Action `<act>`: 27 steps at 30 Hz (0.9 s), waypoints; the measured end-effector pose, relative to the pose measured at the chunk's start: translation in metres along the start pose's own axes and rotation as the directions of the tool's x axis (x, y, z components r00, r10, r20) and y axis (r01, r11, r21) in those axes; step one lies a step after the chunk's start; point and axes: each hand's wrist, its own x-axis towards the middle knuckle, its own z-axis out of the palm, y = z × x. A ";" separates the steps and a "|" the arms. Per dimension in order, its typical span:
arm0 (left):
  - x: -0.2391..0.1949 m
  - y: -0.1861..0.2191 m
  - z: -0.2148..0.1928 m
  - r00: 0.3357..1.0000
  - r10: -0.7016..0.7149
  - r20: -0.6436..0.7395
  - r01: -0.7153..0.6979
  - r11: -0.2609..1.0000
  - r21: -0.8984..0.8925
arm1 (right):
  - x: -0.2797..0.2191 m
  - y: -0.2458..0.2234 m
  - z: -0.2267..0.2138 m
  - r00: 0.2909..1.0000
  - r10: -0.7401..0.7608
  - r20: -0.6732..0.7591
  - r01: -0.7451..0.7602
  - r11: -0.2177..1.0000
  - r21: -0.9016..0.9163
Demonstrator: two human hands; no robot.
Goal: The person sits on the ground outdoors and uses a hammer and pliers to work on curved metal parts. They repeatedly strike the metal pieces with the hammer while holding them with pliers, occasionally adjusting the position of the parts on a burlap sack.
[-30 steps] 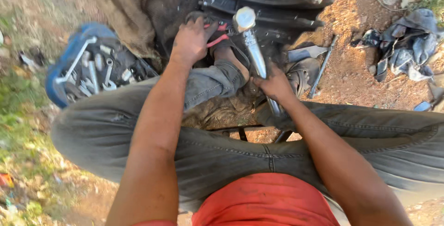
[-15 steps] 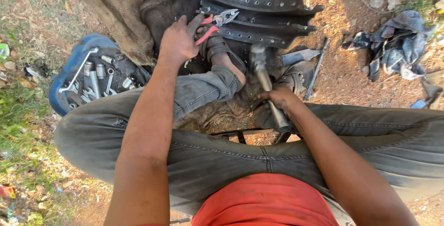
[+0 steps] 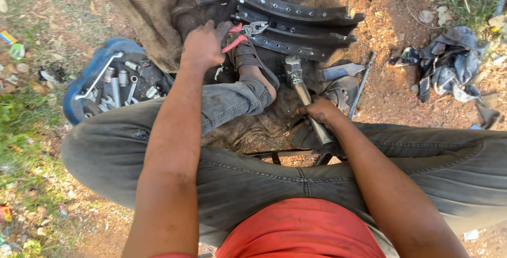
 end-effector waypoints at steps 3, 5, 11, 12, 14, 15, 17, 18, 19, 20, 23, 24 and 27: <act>0.005 0.001 0.000 1.000 -0.015 0.014 0.015 1.000 0.003 | 0.016 0.013 -0.001 0.995 -0.084 -0.047 0.074 0.980 -0.187; 0.006 0.004 0.005 0.996 -0.052 0.074 0.051 0.999 0.018 | 0.030 0.026 0.003 0.990 -0.129 -0.057 0.107 0.950 -0.293; 0.009 0.001 0.021 0.990 -0.042 0.138 0.032 0.997 0.074 | 0.051 0.039 0.008 0.992 -0.119 -0.041 0.106 0.965 -0.239; 0.011 0.001 0.022 0.988 -0.051 0.147 0.037 0.995 0.094 | 0.050 0.037 0.007 0.990 -0.133 -0.039 0.122 0.968 -0.220; 0.015 0.002 0.027 0.984 -0.063 0.167 0.041 0.990 0.132 | 0.045 0.037 0.006 0.987 -0.157 -0.037 0.148 0.973 -0.178; 0.015 0.002 0.029 0.986 -0.060 0.153 0.044 0.993 0.106 | 0.044 0.039 0.006 0.988 -0.150 -0.031 0.142 0.974 -0.177; 0.015 -0.002 0.031 0.991 -0.056 0.121 0.049 0.997 0.059 | 0.046 0.039 0.005 0.990 -0.142 -0.018 0.137 0.975 -0.176; 0.015 -0.003 0.031 0.992 -0.053 0.116 0.046 0.997 0.067 | 0.047 0.040 0.005 0.988 -0.154 -0.019 0.149 0.974 -0.170; 0.015 -0.003 0.032 0.992 -0.050 0.112 0.042 0.997 0.072 | 0.048 0.043 0.005 0.986 -0.164 -0.020 0.158 0.974 -0.164; 0.015 -0.002 0.033 0.993 -0.047 0.107 0.039 0.996 0.077 | 0.050 0.046 0.005 0.985 -0.173 -0.021 0.168 0.973 -0.159; 0.013 -0.001 0.032 0.991 -0.051 0.123 0.039 0.994 0.101 | 0.063 0.050 0.009 0.993 -0.110 -0.033 0.101 0.974 -0.202; 0.011 0.000 0.032 0.991 -0.048 0.128 0.033 0.993 0.114 | 0.066 0.053 0.013 0.998 -0.065 0.013 0.066 0.988 -0.136; 0.009 0.000 0.030 0.990 -0.031 0.136 0.009 0.986 0.164 | 0.069 0.054 0.024 0.997 -0.017 0.074 0.017 1.000 -0.007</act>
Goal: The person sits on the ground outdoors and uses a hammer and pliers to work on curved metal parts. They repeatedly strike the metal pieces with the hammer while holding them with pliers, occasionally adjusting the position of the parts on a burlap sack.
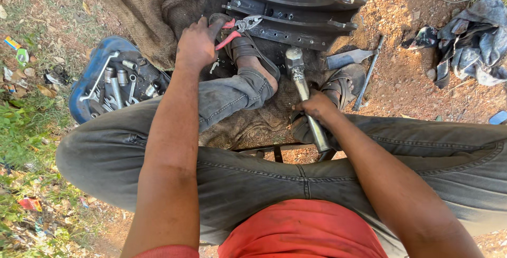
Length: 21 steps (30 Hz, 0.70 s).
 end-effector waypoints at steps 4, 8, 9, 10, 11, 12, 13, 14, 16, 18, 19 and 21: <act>-0.002 0.002 0.006 1.000 0.013 0.012 -0.014 0.998 0.065 | -0.038 -0.039 -0.010 0.970 -0.187 -0.155 0.191 0.982 0.010; -0.004 -0.006 0.011 0.998 0.017 -0.053 -0.014 0.999 0.050 | -0.141 -0.113 -0.026 0.968 -0.166 -0.189 0.232 0.878 0.418; -0.004 -0.006 0.013 0.999 0.012 -0.050 -0.011 1.000 0.027 | -0.165 -0.128 -0.031 0.939 -0.244 -0.241 0.332 0.822 0.462; -0.007 -0.006 0.013 0.999 0.008 -0.047 -0.008 1.000 0.008 | -0.183 -0.139 -0.034 0.893 -0.337 -0.298 0.445 0.753 0.485; -0.008 -0.007 0.013 0.999 0.004 -0.044 -0.004 1.000 -0.011 | -0.192 -0.149 -0.035 0.785 -0.493 -0.375 0.618 0.665 0.420; -0.009 -0.009 0.014 0.999 0.006 -0.047 -0.007 1.000 -0.017 | -0.191 -0.154 -0.036 0.727 -0.547 -0.415 0.686 0.590 0.426; -0.008 -0.011 0.014 0.999 0.008 -0.050 -0.009 1.000 -0.022 | -0.186 -0.152 -0.037 0.665 -0.593 -0.454 0.747 0.509 0.428; -0.009 -0.011 0.014 0.998 0.012 -0.054 -0.014 1.000 -0.027 | -0.175 -0.146 -0.036 0.596 -0.632 -0.496 0.801 0.421 0.425; -0.008 -0.010 0.015 0.999 0.011 -0.043 -0.011 1.000 -0.011 | -0.128 -0.136 -0.020 0.528 -0.644 -0.554 0.846 0.343 0.408; -0.008 -0.012 0.013 0.998 0.013 -0.053 -0.012 1.000 0.007 | -0.077 -0.130 0.002 0.494 -0.662 -0.563 0.869 0.389 0.306; -0.008 -0.013 0.012 0.998 0.016 -0.066 -0.015 1.000 0.016 | -0.057 -0.126 0.008 0.501 -0.674 -0.542 0.858 0.469 0.211; -0.006 -0.006 0.018 0.997 0.027 -0.067 -0.026 1.000 0.016 | -0.034 -0.118 -0.001 0.715 -0.564 -0.412 0.642 0.764 0.067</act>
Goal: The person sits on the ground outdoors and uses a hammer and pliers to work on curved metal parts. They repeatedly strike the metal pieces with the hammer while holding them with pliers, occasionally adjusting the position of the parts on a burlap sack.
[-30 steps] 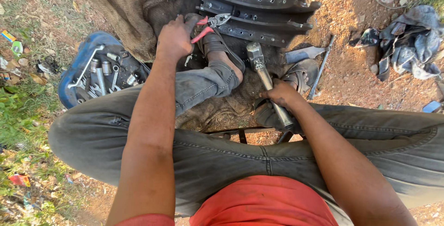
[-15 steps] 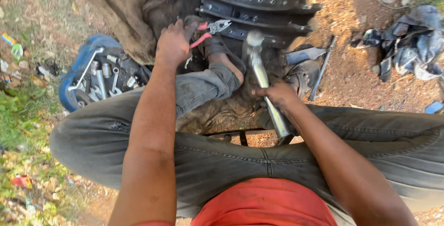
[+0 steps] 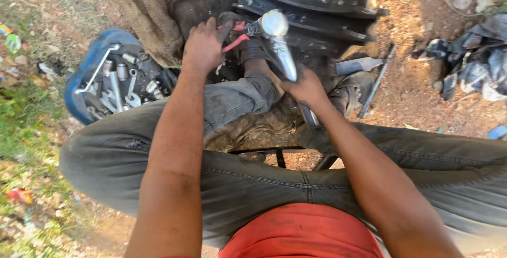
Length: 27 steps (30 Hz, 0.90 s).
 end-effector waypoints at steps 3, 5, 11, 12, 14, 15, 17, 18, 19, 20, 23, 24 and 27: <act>0.006 -0.006 0.001 0.999 -0.002 0.032 0.001 1.000 0.006 | 0.003 -0.009 -0.018 0.926 0.371 0.071 -0.366 0.928 -0.073; 0.011 -0.006 0.001 0.999 0.001 0.047 -0.001 1.000 0.001 | -0.007 -0.022 -0.031 0.858 0.505 0.094 -0.505 0.863 -0.019; 0.001 -0.003 -0.019 0.997 0.036 -0.069 -0.041 0.997 -0.070 | -0.041 -0.008 -0.051 0.784 0.612 0.107 -0.620 0.781 0.072; 0.003 -0.001 -0.023 0.998 0.019 -0.066 -0.026 0.994 -0.102 | -0.043 0.005 -0.047 0.765 0.636 0.099 -0.642 0.766 0.041; 0.005 -0.001 -0.034 0.998 -0.022 -0.053 0.013 0.988 -0.154 | -0.040 0.034 -0.034 0.754 0.647 0.116 -0.643 0.763 -0.071; 0.006 0.001 -0.038 0.997 -0.041 -0.063 0.029 0.983 -0.181 | -0.040 0.050 -0.030 0.757 0.639 0.137 -0.621 0.769 -0.154; 0.012 0.003 -0.045 0.993 -0.078 -0.085 0.056 0.971 -0.232 | -0.037 0.077 -0.028 0.768 0.614 0.183 -0.561 0.782 -0.272; 0.017 0.004 -0.046 0.987 -0.091 -0.129 0.057 0.967 -0.250 | -0.036 0.087 -0.029 0.774 0.597 0.209 -0.528 0.792 -0.306; 0.022 0.008 -0.046 0.980 -0.100 -0.171 0.051 0.961 -0.271 | -0.036 0.095 -0.029 0.779 0.584 0.231 -0.498 0.798 -0.338; 0.027 0.009 -0.044 0.971 -0.110 -0.212 0.045 0.956 -0.291 | -0.034 0.101 -0.026 0.766 0.593 0.248 -0.524 0.799 -0.294; 0.048 0.009 -0.033 0.951 -0.146 -0.272 0.080 0.968 -0.239 | -0.031 0.108 -0.029 0.741 0.618 0.263 -0.565 0.785 -0.253; 0.055 0.010 -0.027 0.954 -0.172 -0.247 0.112 0.965 -0.239 | -0.030 0.107 -0.029 0.743 0.622 0.247 -0.555 0.779 -0.292; 0.069 0.007 -0.010 0.955 -0.232 -0.183 0.184 0.951 -0.247 | -0.032 0.095 -0.028 0.779 0.584 0.229 -0.483 0.791 -0.375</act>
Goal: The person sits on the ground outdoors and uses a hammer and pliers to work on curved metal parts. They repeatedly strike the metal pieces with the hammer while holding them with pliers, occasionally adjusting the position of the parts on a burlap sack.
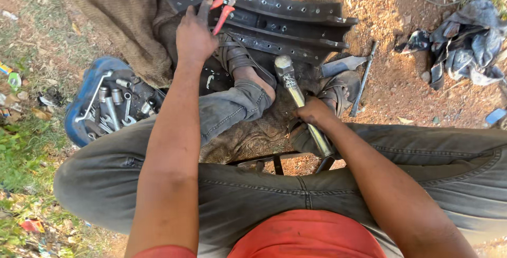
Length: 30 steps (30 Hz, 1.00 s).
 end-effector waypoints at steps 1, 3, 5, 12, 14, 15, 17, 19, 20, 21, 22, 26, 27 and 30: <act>0.002 -0.002 0.006 1.000 -0.009 0.000 0.009 1.000 -0.016 | -0.003 -0.002 -0.002 1.000 -0.023 -0.012 0.023 0.999 -0.031; 0.000 -0.002 0.020 1.000 0.017 -0.021 -0.018 1.000 -0.023 | -0.008 -0.005 -0.004 0.999 0.034 0.018 -0.033 0.998 -0.044; 0.002 -0.006 0.026 0.992 0.093 -0.080 -0.092 0.996 0.013 | -0.009 -0.013 -0.005 0.998 0.053 0.017 -0.052 0.997 -0.059; 0.003 -0.004 0.041 0.998 0.057 -0.025 -0.057 0.998 0.022 | -0.005 -0.014 -0.004 0.997 0.069 0.041 -0.067 0.997 -0.038; 0.005 -0.004 0.043 0.999 0.047 0.017 -0.048 0.998 0.051 | -0.005 -0.013 -0.002 0.999 0.046 0.022 -0.045 0.999 -0.023; 0.005 -0.004 0.044 0.999 0.042 0.028 -0.043 0.997 0.062 | -0.006 -0.012 -0.002 0.999 0.045 0.027 -0.045 0.999 -0.006; 0.007 -0.002 0.045 0.998 0.032 0.050 -0.036 0.996 0.082 | -0.010 -0.013 -0.004 0.999 0.027 0.021 -0.027 1.000 0.005; 0.009 -0.001 0.044 0.999 0.031 0.033 -0.033 0.997 0.073 | -0.013 -0.016 -0.006 1.000 -0.011 -0.001 0.011 1.000 -0.007; 0.008 0.000 0.044 0.999 0.028 0.027 -0.030 0.997 0.067 | -0.015 -0.018 -0.006 1.000 0.027 0.015 -0.027 1.000 -0.007; 0.008 0.002 0.044 0.999 0.024 0.040 -0.026 0.997 0.067 | -0.016 -0.020 -0.007 0.997 0.065 0.032 -0.065 0.998 -0.008; 0.009 0.002 0.043 0.998 0.018 0.052 -0.021 0.997 0.071 | -0.016 -0.022 -0.008 0.994 0.100 0.050 -0.099 0.995 -0.010; 0.008 0.003 0.039 0.997 0.001 0.073 -0.007 0.997 0.077 | -0.017 -0.024 -0.010 0.994 0.096 0.050 -0.094 0.995 -0.043; 0.008 0.003 0.039 0.998 0.009 0.063 -0.014 0.997 0.077 | -0.017 -0.024 -0.010 0.995 0.087 0.045 -0.084 0.995 -0.050; 0.006 0.001 0.040 0.999 0.029 0.037 -0.032 0.996 0.083 | -0.016 -0.022 -0.008 0.997 0.070 0.029 -0.068 0.996 -0.060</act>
